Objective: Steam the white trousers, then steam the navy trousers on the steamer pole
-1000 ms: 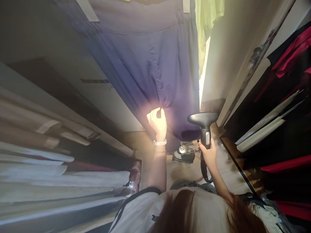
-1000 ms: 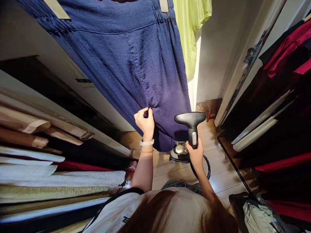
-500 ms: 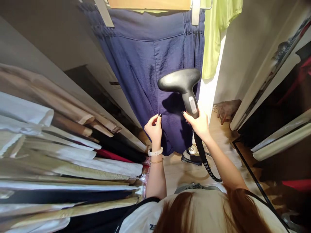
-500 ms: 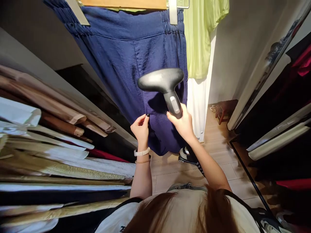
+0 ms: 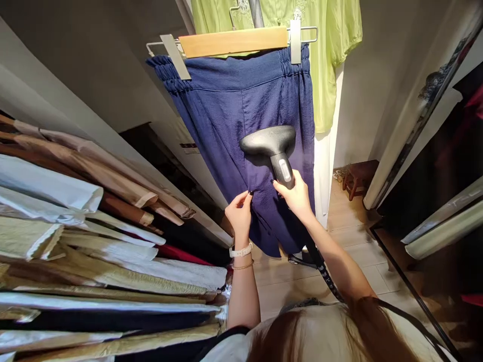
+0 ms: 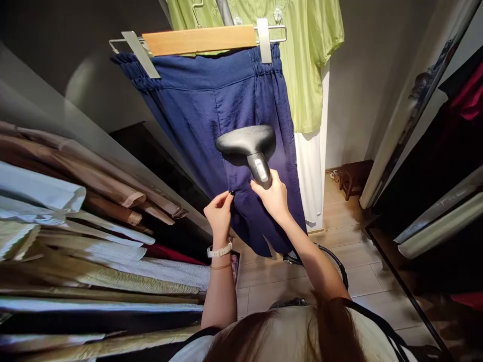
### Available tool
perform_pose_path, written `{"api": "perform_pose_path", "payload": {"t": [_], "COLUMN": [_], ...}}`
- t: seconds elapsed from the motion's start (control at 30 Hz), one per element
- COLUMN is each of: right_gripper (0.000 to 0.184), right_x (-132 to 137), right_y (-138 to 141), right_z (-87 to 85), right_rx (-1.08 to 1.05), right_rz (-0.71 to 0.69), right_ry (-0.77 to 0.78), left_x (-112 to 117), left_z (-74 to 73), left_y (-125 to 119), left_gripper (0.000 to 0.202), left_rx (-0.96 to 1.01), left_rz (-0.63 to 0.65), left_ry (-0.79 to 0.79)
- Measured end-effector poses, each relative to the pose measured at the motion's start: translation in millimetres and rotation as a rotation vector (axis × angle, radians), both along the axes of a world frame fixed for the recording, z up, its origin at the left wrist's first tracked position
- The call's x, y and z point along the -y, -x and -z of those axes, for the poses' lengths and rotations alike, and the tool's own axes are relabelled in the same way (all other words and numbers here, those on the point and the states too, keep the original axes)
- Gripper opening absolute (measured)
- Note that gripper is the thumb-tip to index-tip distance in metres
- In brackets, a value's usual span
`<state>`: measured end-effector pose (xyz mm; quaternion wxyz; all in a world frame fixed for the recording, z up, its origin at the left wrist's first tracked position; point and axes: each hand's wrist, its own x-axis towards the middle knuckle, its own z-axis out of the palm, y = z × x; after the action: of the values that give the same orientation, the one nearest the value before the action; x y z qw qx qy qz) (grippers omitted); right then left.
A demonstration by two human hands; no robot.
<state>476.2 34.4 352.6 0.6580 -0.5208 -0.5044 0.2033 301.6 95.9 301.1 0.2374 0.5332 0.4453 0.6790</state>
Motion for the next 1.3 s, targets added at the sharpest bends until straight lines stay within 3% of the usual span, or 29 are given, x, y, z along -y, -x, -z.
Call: {"api": "perform_pose_path", "payload": {"t": [0.23,0.47,0.6,0.83,1.0,1.2,1.3], "right_gripper": [0.038,0.041,0.037,0.037,0.033,0.034,0.032], "right_x": [2.5,-21.4,-27.5,-25.6,-22.4,-26.5,-22.8], "right_y": [-1.1,-23.2,-31.3,-22.2,-17.8,-8.4,-2.2], "right_z": [16.9,-12.6,-0.4,13.0,34.5,11.4,20.0], "right_rx": [0.011,0.084,0.065,0.060,0.042,-0.001,0.013], "right_rz": [0.073,0.165,0.147,0.103,0.069,0.043,0.065], "right_ry": [0.112,0.022,0.050,0.043,0.156,0.061,0.066], "left_x": [-6.3,-9.2,-9.9,-11.2,-7.1,-4.2,-0.6], "left_z": [2.0,2.9,4.1,4.6,2.5,1.9,0.5], "left_y": [-7.7,-6.9,-5.7,-2.6,0.8,10.1,13.1], "left_gripper": [0.036,0.035,0.033,0.033,0.032,0.030,0.030], "left_rx": [0.044,0.103,0.112,0.105,0.084,0.071,0.053], "left_rz": [0.055,0.114,0.117,0.083,0.039,0.032,0.024], "left_ry": [0.002,-0.020,-0.016,-0.006,-0.014,-0.028,-0.036]}}
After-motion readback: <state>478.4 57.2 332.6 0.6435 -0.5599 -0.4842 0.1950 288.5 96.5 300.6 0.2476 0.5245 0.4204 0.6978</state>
